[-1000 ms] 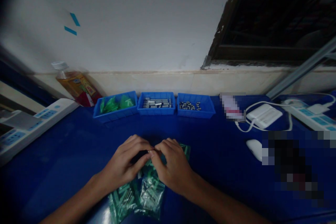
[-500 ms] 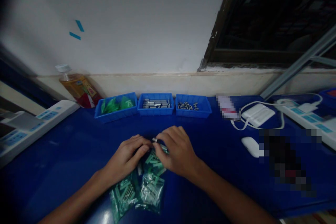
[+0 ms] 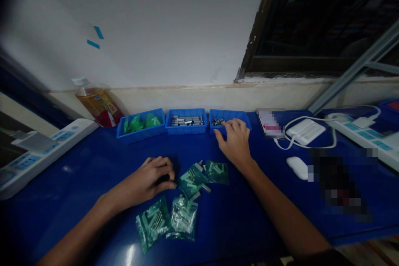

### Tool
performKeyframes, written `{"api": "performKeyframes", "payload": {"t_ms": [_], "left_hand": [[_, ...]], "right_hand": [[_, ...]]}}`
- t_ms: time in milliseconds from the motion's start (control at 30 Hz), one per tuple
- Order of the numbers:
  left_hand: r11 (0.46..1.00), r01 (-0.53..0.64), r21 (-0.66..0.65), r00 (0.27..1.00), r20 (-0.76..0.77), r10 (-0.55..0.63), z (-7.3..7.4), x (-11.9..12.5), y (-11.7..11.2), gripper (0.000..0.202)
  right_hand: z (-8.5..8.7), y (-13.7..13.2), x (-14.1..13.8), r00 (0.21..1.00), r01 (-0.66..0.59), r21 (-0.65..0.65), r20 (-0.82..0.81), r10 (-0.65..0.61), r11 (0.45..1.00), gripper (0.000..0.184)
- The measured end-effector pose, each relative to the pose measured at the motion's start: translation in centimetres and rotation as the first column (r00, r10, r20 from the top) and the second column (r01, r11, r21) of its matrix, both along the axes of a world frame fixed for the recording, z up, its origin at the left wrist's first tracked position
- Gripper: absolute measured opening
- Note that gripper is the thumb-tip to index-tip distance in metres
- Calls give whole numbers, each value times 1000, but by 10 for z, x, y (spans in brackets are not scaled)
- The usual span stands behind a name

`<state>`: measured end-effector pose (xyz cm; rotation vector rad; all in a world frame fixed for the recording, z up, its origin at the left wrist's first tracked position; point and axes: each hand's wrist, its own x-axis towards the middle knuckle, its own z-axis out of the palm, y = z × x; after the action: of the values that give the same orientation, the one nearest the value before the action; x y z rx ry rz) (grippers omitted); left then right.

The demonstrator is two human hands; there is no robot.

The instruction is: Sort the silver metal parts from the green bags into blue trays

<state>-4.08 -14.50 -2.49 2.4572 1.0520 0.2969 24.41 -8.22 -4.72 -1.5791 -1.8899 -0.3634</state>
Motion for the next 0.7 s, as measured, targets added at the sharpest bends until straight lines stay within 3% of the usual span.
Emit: {"api": "performKeyframes", "payload": {"t_ms": [100,200,300,400,533,600,700], "left_hand": [[990,-144,-3,988,48,144,-3,1,6,25],[969,-218,-115,950,201,238,-2,4,7,28],[958,-235,-168,906,320,278,-1,10,3,30],[953,-230,-196,894,345,287,-2,17,-1,32],[958,-250,-141,888,361,285,-3,18,-3,27],[976,-210,-54,900,379,215,-4,16,-3,20],[989,-132,60,917,386,99,-4,13,-5,28]], "right_hand": [[7,-23,-31,973,-227,2,-36,227,974,26],[12,-46,-62,888,-459,-44,-43,457,887,26],[12,-63,-81,804,-592,-130,-26,594,795,21],[10,-69,-86,779,-623,-143,-27,626,769,11],[8,-65,-82,811,-585,-121,-87,579,802,14],[9,-63,-81,822,-567,-114,-145,551,816,18],[10,-63,-80,808,-584,-130,-186,559,801,24]]}}
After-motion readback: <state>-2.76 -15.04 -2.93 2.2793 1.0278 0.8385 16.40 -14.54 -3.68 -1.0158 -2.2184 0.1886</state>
